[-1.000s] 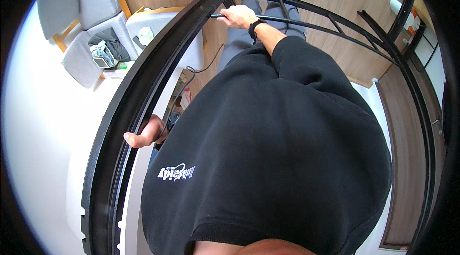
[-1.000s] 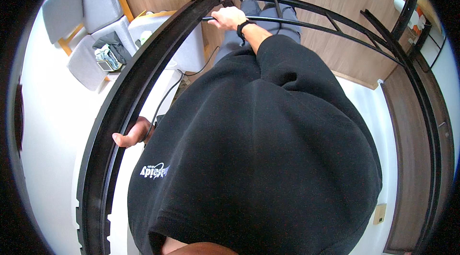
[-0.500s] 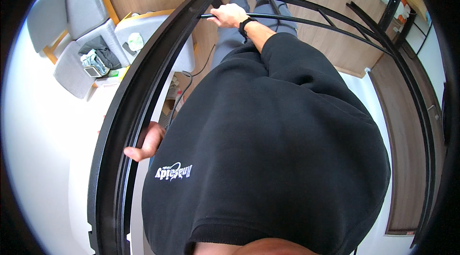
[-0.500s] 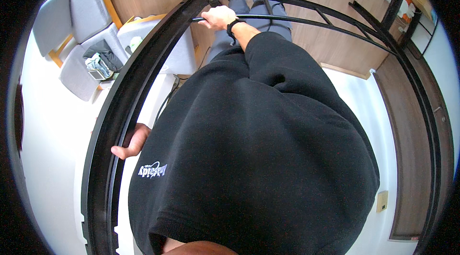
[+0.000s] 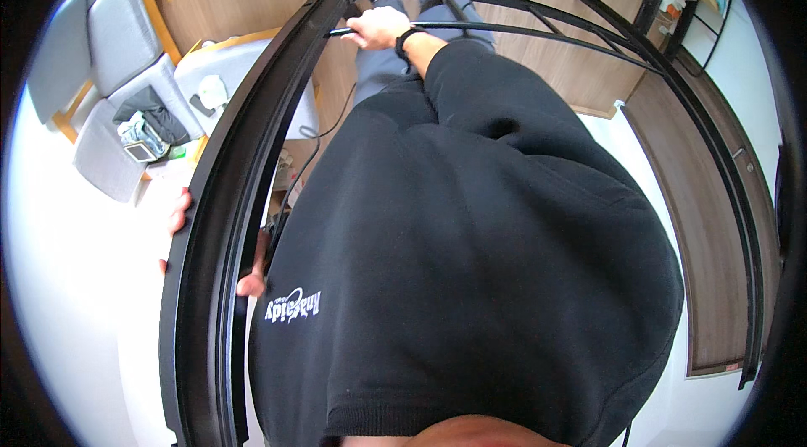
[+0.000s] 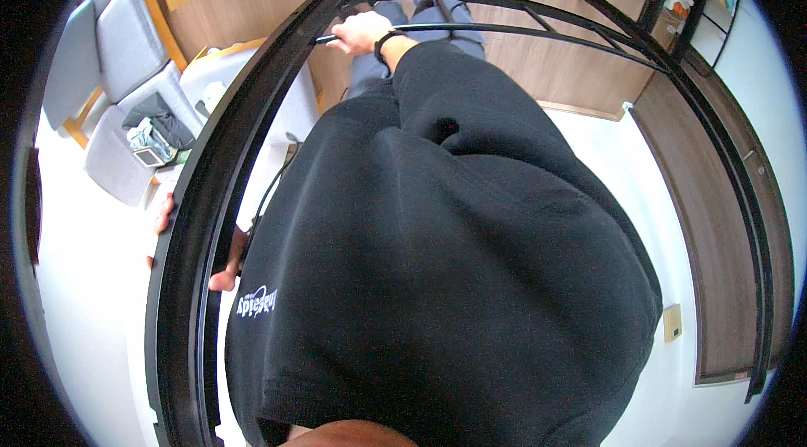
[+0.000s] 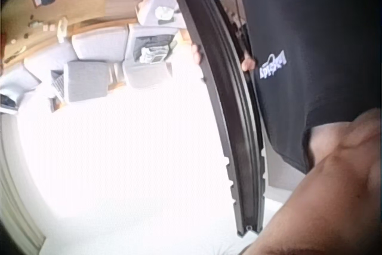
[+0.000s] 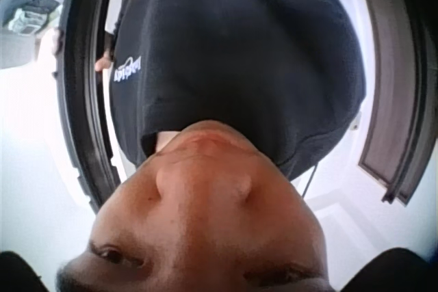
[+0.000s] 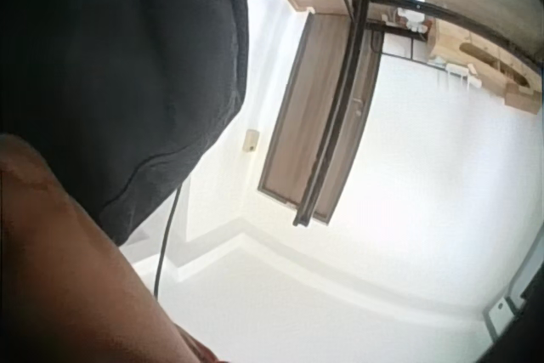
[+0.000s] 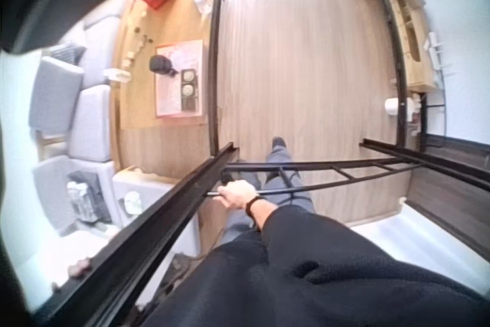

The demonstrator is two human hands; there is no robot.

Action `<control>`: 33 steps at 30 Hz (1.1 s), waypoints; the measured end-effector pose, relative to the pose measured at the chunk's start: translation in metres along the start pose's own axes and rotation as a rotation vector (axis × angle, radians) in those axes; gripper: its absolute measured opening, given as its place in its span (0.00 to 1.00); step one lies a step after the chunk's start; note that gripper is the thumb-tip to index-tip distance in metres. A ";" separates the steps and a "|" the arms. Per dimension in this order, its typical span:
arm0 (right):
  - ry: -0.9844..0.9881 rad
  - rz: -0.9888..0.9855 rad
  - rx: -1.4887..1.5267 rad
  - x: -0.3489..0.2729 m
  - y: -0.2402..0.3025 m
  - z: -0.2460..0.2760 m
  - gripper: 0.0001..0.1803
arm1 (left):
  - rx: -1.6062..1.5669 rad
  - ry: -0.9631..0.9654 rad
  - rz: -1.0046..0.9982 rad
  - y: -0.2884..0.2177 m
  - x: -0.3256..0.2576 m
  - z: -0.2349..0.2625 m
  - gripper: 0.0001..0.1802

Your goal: The person assembles a metal frame by connecting curved side rails with crossbars. They align the pieces, insert them into slots, and press them together to form a stable structure.

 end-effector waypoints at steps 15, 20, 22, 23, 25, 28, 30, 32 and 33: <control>0.050 -0.063 -0.035 0.000 0.005 -0.002 0.26 | -0.673 1.490 0.309 0.079 0.114 0.086 0.17; 0.061 -0.054 -0.021 0.001 0.005 -0.004 0.27 | -0.506 1.553 0.388 0.067 0.130 0.075 0.18; 0.083 -0.066 -0.030 0.001 0.006 -0.005 0.28 | -0.451 1.641 0.494 0.065 0.130 0.076 0.18; 0.072 -0.077 -0.019 0.001 0.006 -0.004 0.28 | -0.420 1.715 0.604 0.064 0.131 0.079 0.20; 0.061 -0.100 -0.004 0.000 0.006 -0.004 0.27 | -0.456 1.724 0.662 0.066 0.129 0.085 0.21; 0.033 -0.095 0.002 -0.001 0.005 -0.004 0.27 | -0.561 1.652 0.608 0.071 0.124 0.094 0.22; -0.011 -0.045 -0.032 -0.002 0.005 -0.004 0.26 | -0.517 1.704 0.653 0.074 0.120 0.100 0.23; -0.007 -0.022 -0.021 -0.001 0.004 -0.005 0.26 | -0.527 1.671 0.619 0.073 0.117 0.103 0.24; -0.038 -0.030 -0.017 -0.001 0.004 -0.005 0.27 | -0.509 1.584 0.611 0.072 0.117 0.104 0.24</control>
Point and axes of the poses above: each hand's wrist, its own x-axis towards the middle knuckle, its own z-axis out of the back of the hand, y = z × x, the point moved 2 cm from there along x, towards the middle knuckle, and after that the axes turned 4 degrees about -x, right-handed, at the moved point
